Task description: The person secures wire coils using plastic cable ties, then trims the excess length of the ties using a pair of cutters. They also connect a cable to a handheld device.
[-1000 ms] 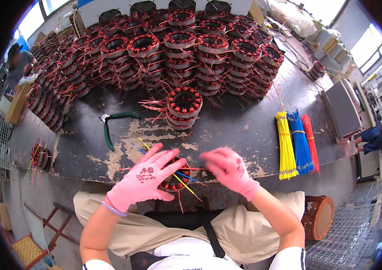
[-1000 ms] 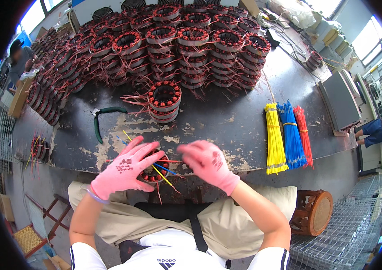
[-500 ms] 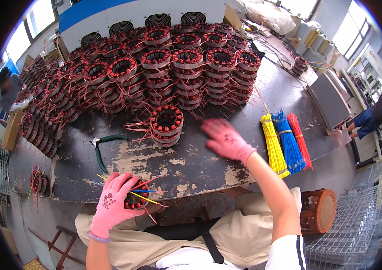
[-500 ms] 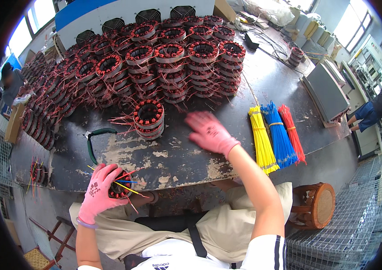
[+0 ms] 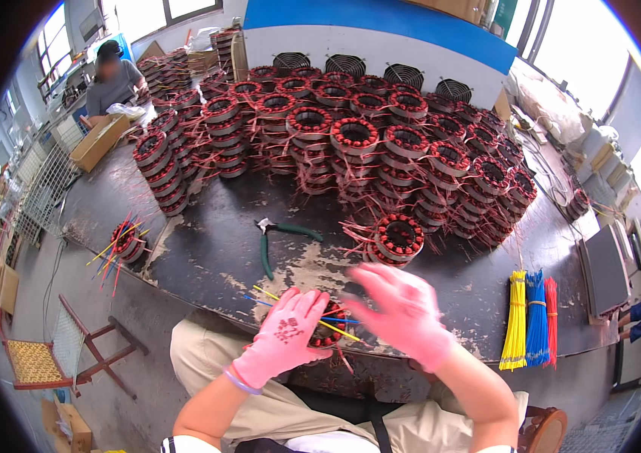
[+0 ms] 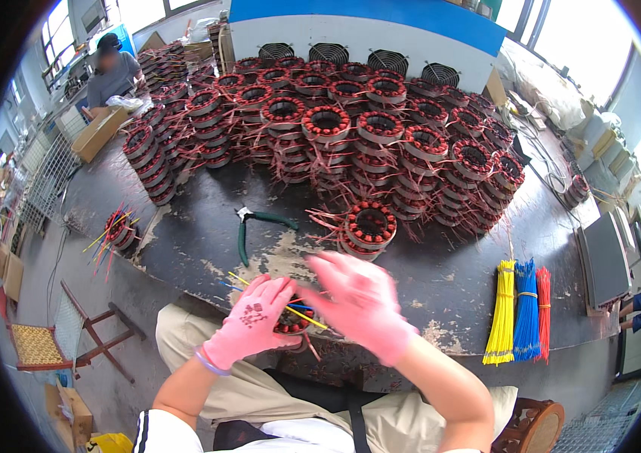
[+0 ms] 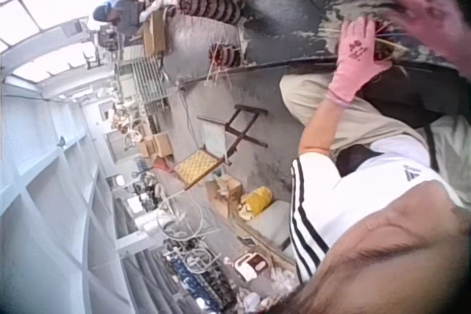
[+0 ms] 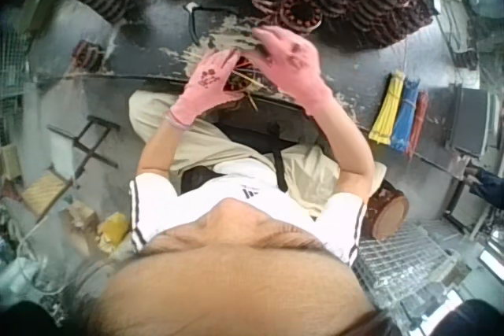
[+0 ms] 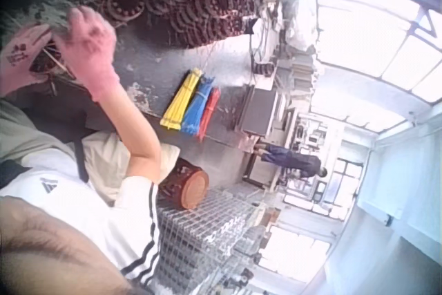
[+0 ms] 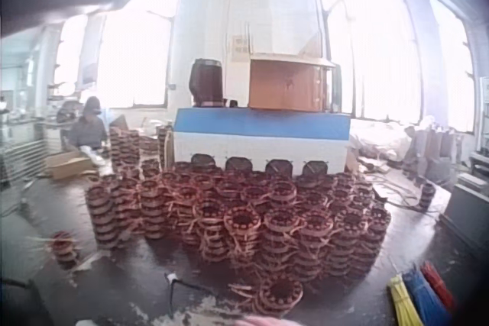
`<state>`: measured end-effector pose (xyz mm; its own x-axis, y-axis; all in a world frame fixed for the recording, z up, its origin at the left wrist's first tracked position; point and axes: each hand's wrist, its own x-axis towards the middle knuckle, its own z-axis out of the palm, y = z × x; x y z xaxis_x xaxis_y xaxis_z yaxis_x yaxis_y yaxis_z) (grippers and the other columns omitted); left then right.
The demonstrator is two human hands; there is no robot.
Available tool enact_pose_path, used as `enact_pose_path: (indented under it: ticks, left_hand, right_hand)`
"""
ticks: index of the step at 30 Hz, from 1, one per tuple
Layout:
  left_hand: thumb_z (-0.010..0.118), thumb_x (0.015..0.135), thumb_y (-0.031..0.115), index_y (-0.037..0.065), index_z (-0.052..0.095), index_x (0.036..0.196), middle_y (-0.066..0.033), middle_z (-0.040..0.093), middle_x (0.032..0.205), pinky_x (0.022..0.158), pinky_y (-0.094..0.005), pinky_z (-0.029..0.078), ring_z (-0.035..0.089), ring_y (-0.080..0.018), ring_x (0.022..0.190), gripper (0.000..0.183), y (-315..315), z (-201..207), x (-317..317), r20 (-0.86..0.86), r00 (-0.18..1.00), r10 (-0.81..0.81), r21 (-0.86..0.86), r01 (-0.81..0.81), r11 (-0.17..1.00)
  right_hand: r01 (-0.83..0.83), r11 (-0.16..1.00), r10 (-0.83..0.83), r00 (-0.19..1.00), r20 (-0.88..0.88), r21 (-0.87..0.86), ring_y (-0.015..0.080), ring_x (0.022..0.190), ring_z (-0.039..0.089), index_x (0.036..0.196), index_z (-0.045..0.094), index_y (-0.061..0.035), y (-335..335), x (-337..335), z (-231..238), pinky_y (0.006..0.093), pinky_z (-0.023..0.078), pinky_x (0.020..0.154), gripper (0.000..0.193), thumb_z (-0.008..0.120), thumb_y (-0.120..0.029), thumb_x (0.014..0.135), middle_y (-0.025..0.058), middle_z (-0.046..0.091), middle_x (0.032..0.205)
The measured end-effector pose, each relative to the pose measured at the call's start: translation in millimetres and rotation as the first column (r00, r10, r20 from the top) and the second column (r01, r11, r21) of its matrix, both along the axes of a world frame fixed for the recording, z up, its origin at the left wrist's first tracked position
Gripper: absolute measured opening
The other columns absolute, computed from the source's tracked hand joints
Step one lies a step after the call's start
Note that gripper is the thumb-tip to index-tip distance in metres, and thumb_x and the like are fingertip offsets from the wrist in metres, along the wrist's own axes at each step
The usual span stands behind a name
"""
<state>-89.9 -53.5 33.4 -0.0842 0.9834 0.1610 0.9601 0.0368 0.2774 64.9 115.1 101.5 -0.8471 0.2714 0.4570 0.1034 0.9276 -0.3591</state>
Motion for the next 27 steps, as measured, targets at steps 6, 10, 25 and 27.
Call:
enact_pose_path:
  ticks: [6, 10, 25, 27]
  left_hand:
    - [0.078, 0.071, 0.059, 0.000, 0.049, 0.139, -0.0214, 0.050, 0.137, 0.119, -0.0485, 0.029, 0.042, -0.0383, 0.135, 0.095, 14.8, -9.0, 12.1, -0.097, 0.995, 0.008, -0.019, -0.010, 1.000]
    - [0.076, 0.074, 0.060, -0.003, 0.047, 0.140, -0.0229, 0.048, 0.141, 0.121, -0.0492, 0.027, 0.041, -0.0384, 0.137, 0.095, 10.4, -10.5, 10.4, -0.065, 0.998, 0.002, -0.007, -0.003, 1.000]
    - [0.082, 0.071, 0.050, -0.001, 0.045, 0.145, -0.0218, 0.050, 0.144, 0.120, -0.0469, 0.029, 0.049, -0.0356, 0.134, 0.098, 9.2, -0.4, 1.8, 0.067, 0.997, -0.032, -0.031, 0.034, 0.999]
    - [0.081, 0.073, 0.051, 0.000, 0.044, 0.146, -0.0216, 0.049, 0.144, 0.120, -0.0463, 0.028, 0.048, -0.0350, 0.134, 0.096, 26.7, 0.0, 17.5, 0.051, 0.996, -0.074, -0.038, 0.076, 0.996]
  right_hand:
    - [0.183, 0.963, -0.271, 0.599, 0.753, 0.200, 0.0323, 0.117, 0.058, 0.137, 0.049, 0.0089, -5.9, -190.4, -25.2, 0.0501, 0.051, 0.089, 0.115, 0.043, -0.090, 0.079, 0.0177, 0.057, 0.128]
    - [0.197, 0.941, -0.335, 0.420, 0.844, 0.276, 0.0331, 0.130, 0.049, 0.145, 0.045, 0.0058, -12.2, -218.1, -46.8, 0.0557, 0.048, 0.095, 0.125, 0.054, -0.092, 0.069, 0.0191, 0.048, 0.142]
    - [-0.074, -0.212, 0.046, 0.995, -0.086, -0.974, 0.0194, 0.092, 0.066, 0.140, 0.051, -0.0043, 33.4, 45.7, 4.8, 0.0370, 0.055, 0.083, 0.051, 0.054, -0.038, 0.101, 0.0094, 0.067, 0.106]
    - [-0.059, -0.308, -0.077, 0.996, -0.037, -0.950, 0.0202, 0.091, 0.066, 0.142, 0.048, -0.0043, 21.0, 112.1, 0.7, 0.0383, 0.055, 0.083, 0.050, 0.055, -0.035, 0.103, 0.0100, 0.067, 0.107]
